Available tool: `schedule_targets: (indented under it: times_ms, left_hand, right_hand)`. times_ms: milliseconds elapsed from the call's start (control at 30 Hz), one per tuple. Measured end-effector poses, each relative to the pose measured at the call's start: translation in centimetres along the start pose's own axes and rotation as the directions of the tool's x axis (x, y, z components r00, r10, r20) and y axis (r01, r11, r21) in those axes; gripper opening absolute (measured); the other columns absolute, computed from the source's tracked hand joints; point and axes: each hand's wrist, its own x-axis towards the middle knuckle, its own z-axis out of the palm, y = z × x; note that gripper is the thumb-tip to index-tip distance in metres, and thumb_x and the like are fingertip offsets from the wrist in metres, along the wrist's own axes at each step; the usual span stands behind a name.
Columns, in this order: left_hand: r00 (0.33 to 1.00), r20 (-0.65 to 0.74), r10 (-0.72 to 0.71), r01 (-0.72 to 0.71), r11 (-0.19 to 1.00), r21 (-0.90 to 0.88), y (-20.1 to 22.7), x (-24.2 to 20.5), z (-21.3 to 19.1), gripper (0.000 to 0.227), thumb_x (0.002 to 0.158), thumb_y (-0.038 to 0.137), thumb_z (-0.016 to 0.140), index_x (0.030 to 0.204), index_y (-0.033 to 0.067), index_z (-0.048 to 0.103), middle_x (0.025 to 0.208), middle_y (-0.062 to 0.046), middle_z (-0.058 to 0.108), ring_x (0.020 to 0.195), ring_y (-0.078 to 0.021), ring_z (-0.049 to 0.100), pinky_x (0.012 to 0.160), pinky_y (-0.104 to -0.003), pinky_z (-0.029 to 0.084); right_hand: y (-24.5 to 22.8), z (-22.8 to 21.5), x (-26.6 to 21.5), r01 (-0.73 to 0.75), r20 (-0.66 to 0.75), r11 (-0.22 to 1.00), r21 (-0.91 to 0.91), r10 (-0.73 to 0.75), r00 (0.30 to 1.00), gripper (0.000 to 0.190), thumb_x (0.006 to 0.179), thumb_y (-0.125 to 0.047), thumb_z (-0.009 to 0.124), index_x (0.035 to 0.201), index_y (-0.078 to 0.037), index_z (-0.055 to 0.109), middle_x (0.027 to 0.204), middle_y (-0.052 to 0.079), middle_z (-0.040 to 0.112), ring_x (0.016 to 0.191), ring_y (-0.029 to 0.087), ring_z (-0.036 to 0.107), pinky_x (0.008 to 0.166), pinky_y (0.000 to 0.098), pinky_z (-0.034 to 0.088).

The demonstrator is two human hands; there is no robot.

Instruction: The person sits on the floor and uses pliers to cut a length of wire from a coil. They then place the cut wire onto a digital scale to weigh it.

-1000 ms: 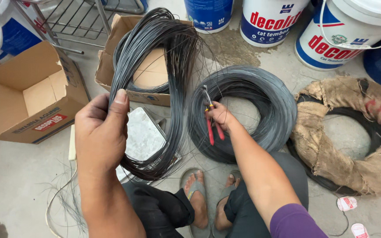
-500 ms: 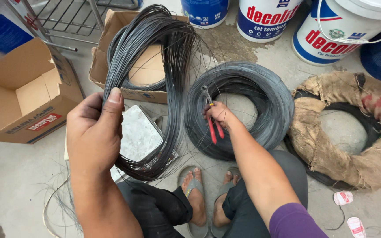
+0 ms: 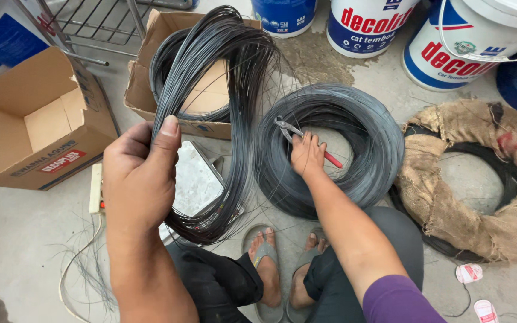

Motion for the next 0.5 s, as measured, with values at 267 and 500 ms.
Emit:
schedule_targets:
  times_ms: [267, 500]
  left_hand:
    - [0.999, 0.006, -0.033, 0.033, 0.999, 0.015, 0.4, 0.1, 0.1, 0.029, 0.090, 0.029, 0.055, 0.068, 0.0099, 0.050, 0.056, 0.005, 0.038, 0.052, -0.0063, 0.030, 0.046, -0.024, 0.026]
    - [0.999, 0.023, -0.034, 0.034, 0.999, 0.007, 0.2, 0.4, 0.4, 0.029, 0.091, 0.027, 0.055, 0.068, 0.0108, 0.049, 0.055, 0.006, 0.034, 0.053, -0.0057, 0.026, 0.046, -0.024, 0.023]
  right_hand:
    - [0.5, 2.4, 0.2, -0.002, -0.190, 0.998, -0.067, -0.011, 0.982, 0.031, 0.081, -0.016, 0.036, 0.100, -0.026, 0.058, 0.093, 0.006, 0.051, 0.089, 0.027, 0.045, 0.069, 0.0457, 0.036]
    - [0.9, 3.6, 0.5, -0.028, -0.121, 0.999, -0.043, 0.023, 0.992, 0.034, 0.082, -0.015, 0.035, 0.106, -0.028, 0.056, 0.101, 0.008, 0.050, 0.093, 0.027, 0.045, 0.071, 0.0475, 0.038]
